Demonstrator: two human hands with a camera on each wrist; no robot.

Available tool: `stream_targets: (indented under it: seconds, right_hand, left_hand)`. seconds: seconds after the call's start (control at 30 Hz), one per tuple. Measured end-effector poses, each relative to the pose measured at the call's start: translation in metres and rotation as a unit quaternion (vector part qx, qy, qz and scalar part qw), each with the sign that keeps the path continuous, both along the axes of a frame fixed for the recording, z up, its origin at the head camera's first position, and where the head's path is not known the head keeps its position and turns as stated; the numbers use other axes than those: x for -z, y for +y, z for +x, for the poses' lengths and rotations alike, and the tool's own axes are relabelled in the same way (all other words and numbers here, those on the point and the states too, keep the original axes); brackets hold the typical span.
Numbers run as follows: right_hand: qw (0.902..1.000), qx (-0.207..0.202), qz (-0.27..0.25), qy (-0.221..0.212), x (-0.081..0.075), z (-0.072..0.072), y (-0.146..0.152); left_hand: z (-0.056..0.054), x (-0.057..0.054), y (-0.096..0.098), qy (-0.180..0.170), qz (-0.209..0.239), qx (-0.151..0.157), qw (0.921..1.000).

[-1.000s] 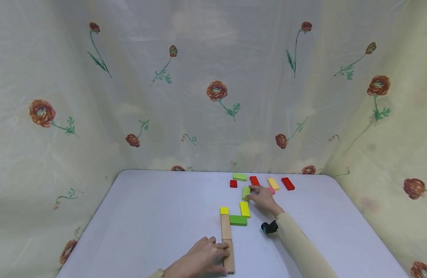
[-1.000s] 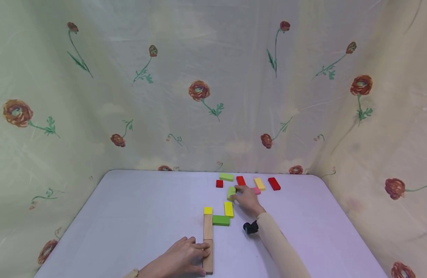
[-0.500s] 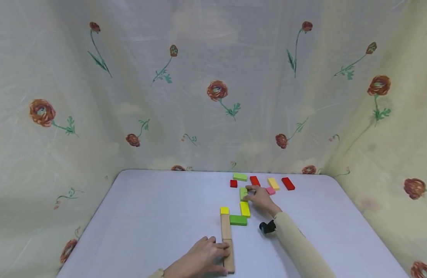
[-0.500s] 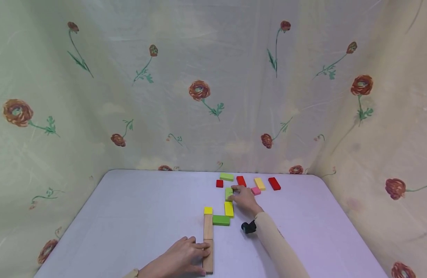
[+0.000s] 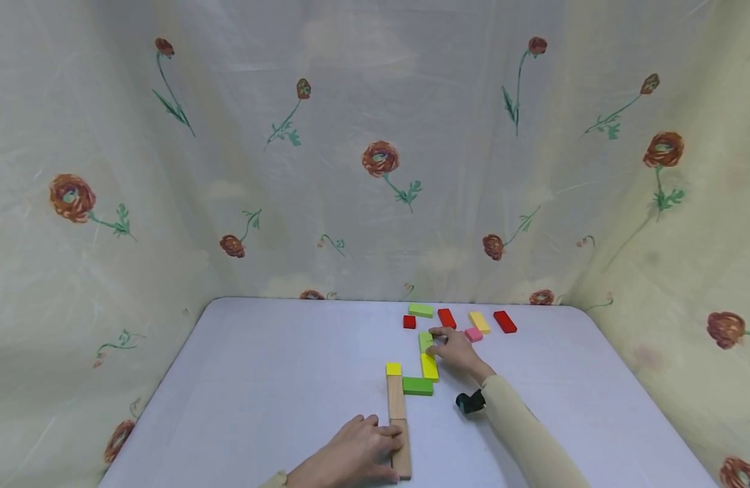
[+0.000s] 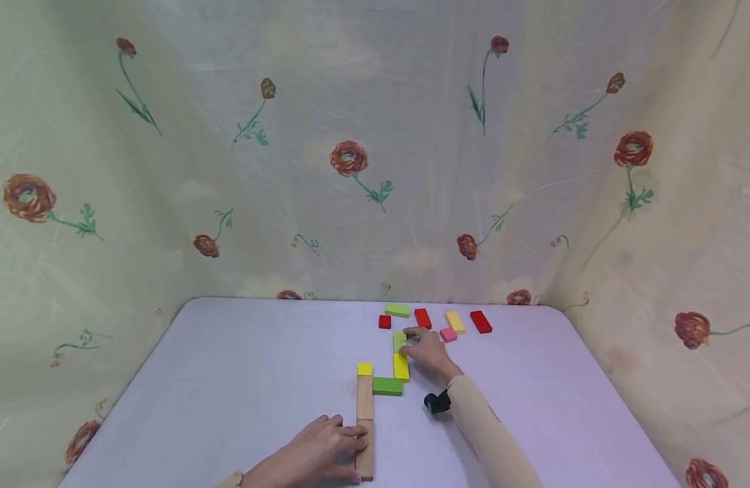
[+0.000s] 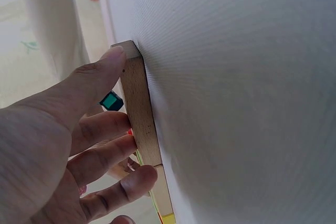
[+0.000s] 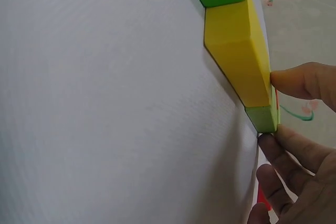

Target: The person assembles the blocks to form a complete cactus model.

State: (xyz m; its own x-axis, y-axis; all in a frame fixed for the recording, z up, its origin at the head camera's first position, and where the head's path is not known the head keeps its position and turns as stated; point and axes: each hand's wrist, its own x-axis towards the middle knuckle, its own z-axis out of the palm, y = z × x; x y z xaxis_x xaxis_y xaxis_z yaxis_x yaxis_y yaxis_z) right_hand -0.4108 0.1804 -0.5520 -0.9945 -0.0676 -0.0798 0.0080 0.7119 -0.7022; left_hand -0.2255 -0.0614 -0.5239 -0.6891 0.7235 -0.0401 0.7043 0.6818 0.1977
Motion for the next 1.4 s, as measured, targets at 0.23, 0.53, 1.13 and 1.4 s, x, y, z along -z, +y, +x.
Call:
stream_targets:
  seconds: [0.23,0.53,1.13,1.4]
  right_hand:
    - [0.9999,-0.009,-0.011,0.002,0.002,0.0,0.003]
    - [0.9941,0.012,-0.107,0.013,-0.008,0.01,0.01]
    - [0.9873,0.007,-0.158,-0.012,0.001,0.025,0.012]
    - [0.9881,0.006,-0.152,-0.024,0.002,0.03,0.006]
  left_hand:
    - [0.0,0.001,0.001,0.008,-0.001,0.0,1.0]
    - [0.0,0.0,0.001,0.005,-0.006,0.0,1.0]
    - [-0.001,-0.001,0.002,-0.01,-0.01,-0.005,0.9999]
    - [-0.001,-0.002,0.002,-0.011,-0.007,-0.006,0.9999]
